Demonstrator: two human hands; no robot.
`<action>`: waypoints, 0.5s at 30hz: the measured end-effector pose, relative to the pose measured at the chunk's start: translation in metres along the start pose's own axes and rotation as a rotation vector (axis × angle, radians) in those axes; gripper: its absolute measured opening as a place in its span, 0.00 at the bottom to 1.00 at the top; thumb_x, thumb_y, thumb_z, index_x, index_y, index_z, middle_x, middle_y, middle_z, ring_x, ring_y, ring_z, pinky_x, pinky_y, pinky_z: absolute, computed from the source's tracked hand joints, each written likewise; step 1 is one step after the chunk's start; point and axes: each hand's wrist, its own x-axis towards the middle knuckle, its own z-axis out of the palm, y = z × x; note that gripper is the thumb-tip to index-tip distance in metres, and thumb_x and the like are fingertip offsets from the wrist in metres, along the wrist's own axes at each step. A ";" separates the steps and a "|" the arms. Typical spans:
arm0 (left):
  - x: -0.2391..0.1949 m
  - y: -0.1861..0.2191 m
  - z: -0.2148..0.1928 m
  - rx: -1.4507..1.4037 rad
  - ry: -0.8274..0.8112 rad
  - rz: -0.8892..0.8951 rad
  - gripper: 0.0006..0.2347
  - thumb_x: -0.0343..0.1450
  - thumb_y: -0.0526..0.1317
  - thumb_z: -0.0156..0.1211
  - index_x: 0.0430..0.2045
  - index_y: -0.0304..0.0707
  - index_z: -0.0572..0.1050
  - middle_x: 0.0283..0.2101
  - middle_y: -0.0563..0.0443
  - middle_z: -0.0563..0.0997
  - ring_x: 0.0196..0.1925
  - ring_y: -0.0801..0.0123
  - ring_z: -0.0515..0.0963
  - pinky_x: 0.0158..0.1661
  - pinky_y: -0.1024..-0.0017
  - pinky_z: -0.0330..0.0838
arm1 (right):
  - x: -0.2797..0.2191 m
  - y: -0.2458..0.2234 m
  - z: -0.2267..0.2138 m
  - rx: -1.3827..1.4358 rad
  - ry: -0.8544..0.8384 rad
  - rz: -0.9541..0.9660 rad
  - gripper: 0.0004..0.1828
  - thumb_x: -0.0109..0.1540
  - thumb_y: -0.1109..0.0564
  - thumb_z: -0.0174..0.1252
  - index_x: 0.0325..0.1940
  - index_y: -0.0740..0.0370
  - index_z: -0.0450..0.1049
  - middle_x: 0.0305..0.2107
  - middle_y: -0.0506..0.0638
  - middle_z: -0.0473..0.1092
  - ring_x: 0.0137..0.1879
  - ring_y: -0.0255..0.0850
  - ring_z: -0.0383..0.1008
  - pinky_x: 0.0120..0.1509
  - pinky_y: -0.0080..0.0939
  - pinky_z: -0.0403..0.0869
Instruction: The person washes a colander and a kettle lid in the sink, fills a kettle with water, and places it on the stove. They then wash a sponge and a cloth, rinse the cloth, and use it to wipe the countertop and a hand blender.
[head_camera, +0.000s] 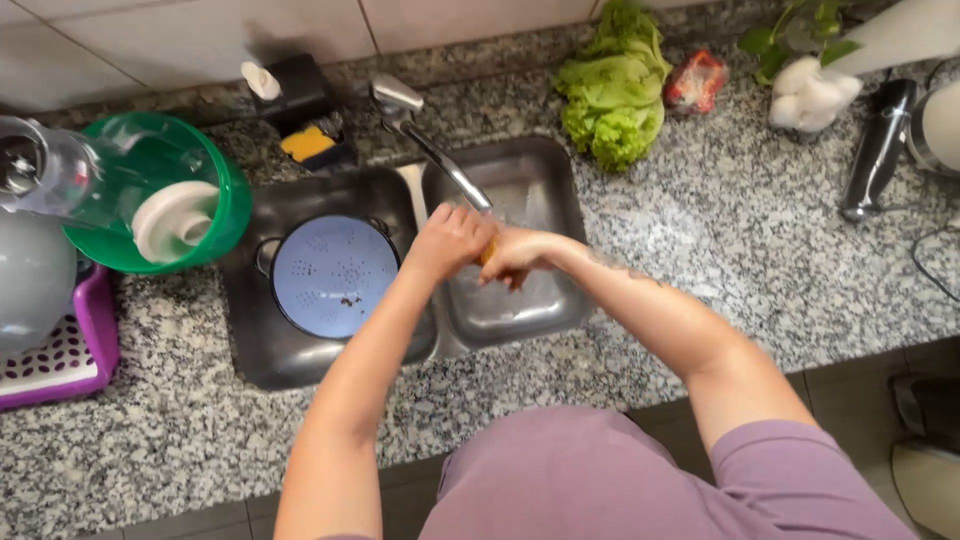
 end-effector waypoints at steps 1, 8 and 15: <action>-0.009 0.001 0.016 0.023 -0.062 0.024 0.02 0.63 0.32 0.51 0.22 0.43 0.71 0.17 0.51 0.69 0.20 0.61 0.70 0.31 0.61 0.63 | 0.002 0.001 0.000 -0.261 0.118 -0.069 0.19 0.43 0.67 0.65 0.37 0.70 0.71 0.14 0.54 0.66 0.15 0.44 0.69 0.20 0.53 0.71; 0.029 0.016 -0.021 -0.360 -0.822 -0.652 0.08 0.55 0.43 0.54 0.20 0.44 0.76 0.21 0.49 0.77 0.30 0.51 0.81 0.27 0.58 0.72 | 0.013 -0.003 -0.011 -1.275 0.497 -0.170 0.17 0.47 0.52 0.61 0.37 0.56 0.68 0.24 0.54 0.72 0.35 0.55 0.77 0.38 0.57 0.75; -0.010 0.027 0.003 -0.604 -0.702 -0.584 0.08 0.62 0.40 0.48 0.19 0.43 0.78 0.23 0.48 0.79 0.30 0.52 0.80 0.33 0.60 0.74 | -0.010 -0.031 0.000 -1.660 0.610 -0.724 0.08 0.59 0.53 0.50 0.35 0.50 0.75 0.15 0.54 0.69 0.23 0.49 0.74 0.27 0.51 0.74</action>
